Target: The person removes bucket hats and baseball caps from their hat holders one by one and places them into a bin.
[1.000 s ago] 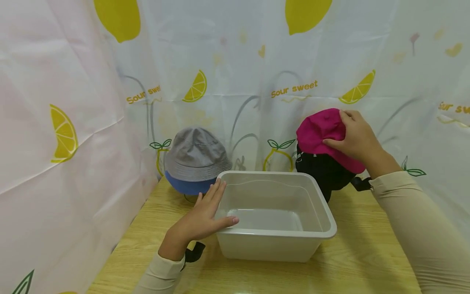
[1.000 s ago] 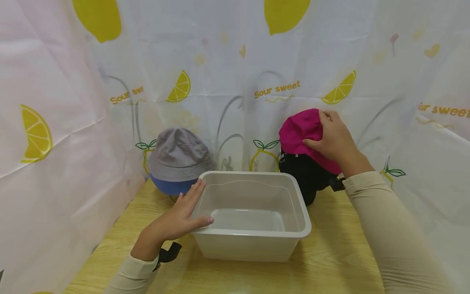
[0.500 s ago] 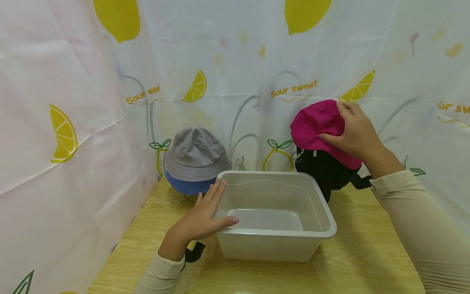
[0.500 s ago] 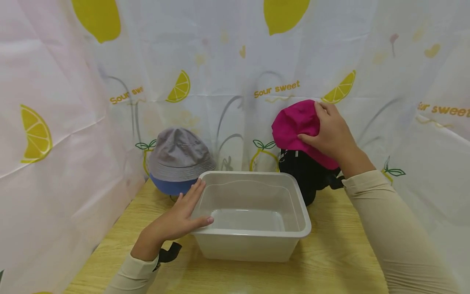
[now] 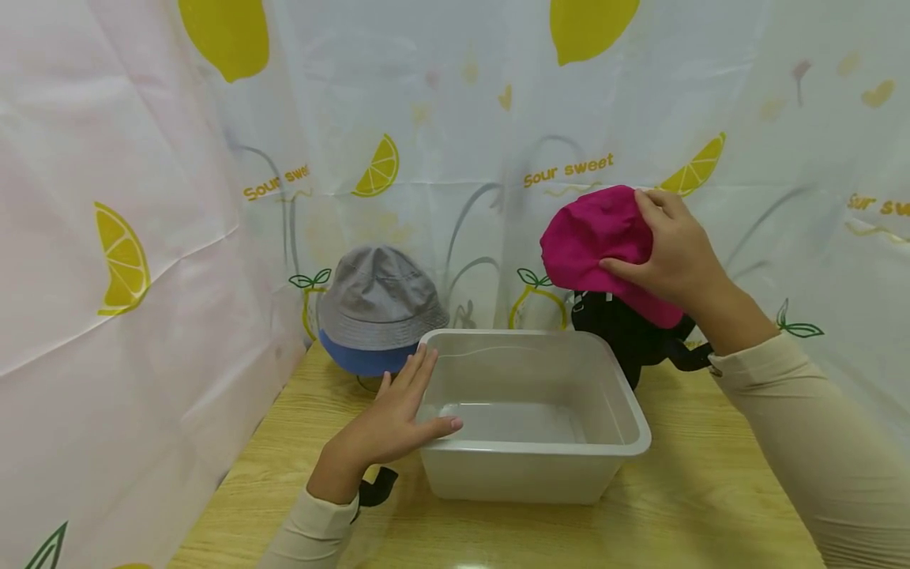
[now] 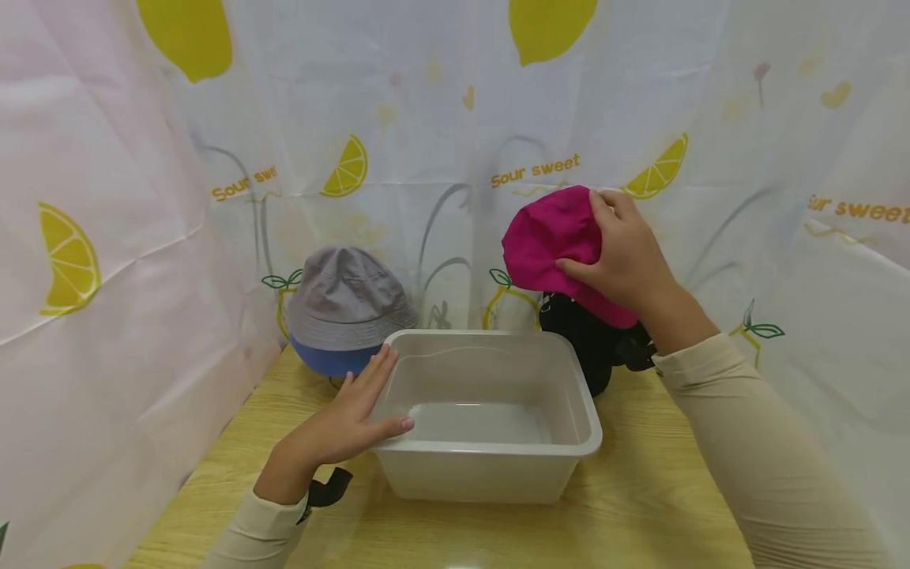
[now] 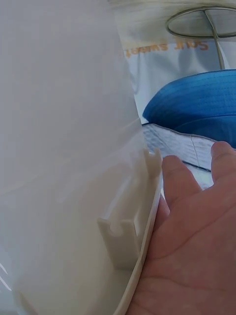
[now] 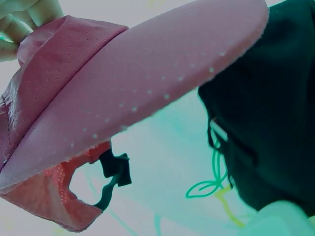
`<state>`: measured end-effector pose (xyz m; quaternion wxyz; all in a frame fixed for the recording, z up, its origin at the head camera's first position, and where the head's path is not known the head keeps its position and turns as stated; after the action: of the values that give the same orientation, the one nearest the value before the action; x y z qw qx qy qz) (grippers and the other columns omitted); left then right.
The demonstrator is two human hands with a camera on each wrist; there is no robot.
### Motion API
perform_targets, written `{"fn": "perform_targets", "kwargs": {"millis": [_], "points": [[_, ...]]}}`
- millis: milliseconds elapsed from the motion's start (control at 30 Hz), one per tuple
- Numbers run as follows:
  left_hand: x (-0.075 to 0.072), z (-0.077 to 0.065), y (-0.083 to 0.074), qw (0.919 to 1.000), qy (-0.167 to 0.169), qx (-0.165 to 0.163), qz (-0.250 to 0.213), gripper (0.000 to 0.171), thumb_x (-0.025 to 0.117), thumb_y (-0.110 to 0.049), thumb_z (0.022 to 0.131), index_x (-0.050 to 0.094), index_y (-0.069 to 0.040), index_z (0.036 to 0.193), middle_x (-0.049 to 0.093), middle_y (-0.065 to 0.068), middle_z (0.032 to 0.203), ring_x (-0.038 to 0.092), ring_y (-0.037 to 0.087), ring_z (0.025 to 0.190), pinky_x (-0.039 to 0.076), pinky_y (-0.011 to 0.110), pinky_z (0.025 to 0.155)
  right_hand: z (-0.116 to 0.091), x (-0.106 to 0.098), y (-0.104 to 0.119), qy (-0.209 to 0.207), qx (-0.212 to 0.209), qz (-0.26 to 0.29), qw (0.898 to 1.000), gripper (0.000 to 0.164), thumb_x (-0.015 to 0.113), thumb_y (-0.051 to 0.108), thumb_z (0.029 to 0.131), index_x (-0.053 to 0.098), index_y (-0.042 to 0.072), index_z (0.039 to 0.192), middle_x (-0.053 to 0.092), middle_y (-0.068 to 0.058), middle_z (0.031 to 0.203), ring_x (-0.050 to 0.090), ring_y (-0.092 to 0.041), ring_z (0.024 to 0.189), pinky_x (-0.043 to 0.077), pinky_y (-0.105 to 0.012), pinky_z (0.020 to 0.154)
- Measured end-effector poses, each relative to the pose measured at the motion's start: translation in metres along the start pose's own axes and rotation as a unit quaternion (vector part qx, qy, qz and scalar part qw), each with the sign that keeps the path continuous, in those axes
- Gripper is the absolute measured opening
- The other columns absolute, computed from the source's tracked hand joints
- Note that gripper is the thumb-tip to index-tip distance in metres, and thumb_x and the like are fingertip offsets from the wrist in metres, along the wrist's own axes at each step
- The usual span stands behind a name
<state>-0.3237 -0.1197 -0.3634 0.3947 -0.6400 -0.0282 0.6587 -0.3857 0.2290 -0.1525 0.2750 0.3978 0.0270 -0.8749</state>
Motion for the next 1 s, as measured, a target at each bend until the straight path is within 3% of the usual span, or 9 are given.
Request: {"fn": "perform_targets", "kwargs": {"millis": [233, 700, 1000], "points": [[-0.001, 0.0, -0.002, 1.0, -0.002, 0.005, -0.005, 0.103, 0.06, -0.066, 0.095, 0.001, -0.024, 0.168, -0.004, 0.007, 0.175, 0.0, 0.024, 0.162, -0.001, 0.071, 0.122, -0.005, 0.0, 0.014, -0.021, -0.02, 0.021, 0.999, 0.102, 0.095, 0.027, 0.074, 0.042, -0.007, 0.154, 0.047, -0.021, 0.147, 0.044, -0.038, 0.138, 0.043, -0.06, 0.11], [0.002, 0.002, 0.002, 0.9997, -0.023, -0.009, 0.007, 0.1, 0.051, -0.074, 0.096, 0.002, -0.025, 0.168, -0.002, 0.001, 0.176, 0.001, 0.022, 0.162, 0.004, 0.071, 0.123, -0.016, 0.009, 0.033, -0.02, -0.033, 0.035, 0.999, 0.102, 0.095, 0.026, 0.074, 0.042, -0.006, 0.154, 0.048, -0.021, 0.147, 0.046, -0.036, 0.135, 0.049, -0.058, 0.105], [-0.002, 0.005, 0.0, 0.9998, -0.021, -0.002, 0.003, 0.099, 0.054, -0.068, 0.097, 0.002, -0.024, 0.168, -0.002, 0.005, 0.176, 0.003, 0.025, 0.162, 0.004, 0.074, 0.121, -0.018, 0.005, 0.055, -0.034, -0.068, 0.05, 0.996, 0.103, 0.097, 0.027, 0.071, 0.044, -0.006, 0.154, 0.05, -0.019, 0.146, 0.048, -0.033, 0.136, 0.047, -0.055, 0.107]]}}
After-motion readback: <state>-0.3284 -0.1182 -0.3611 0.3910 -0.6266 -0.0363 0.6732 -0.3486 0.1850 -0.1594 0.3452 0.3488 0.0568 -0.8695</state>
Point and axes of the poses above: each hand's wrist, its own z-axis towards the middle knuckle, its own x-axis out of the palm, y = z × x, the point moved 9 cm from there along z, towards the middle knuckle
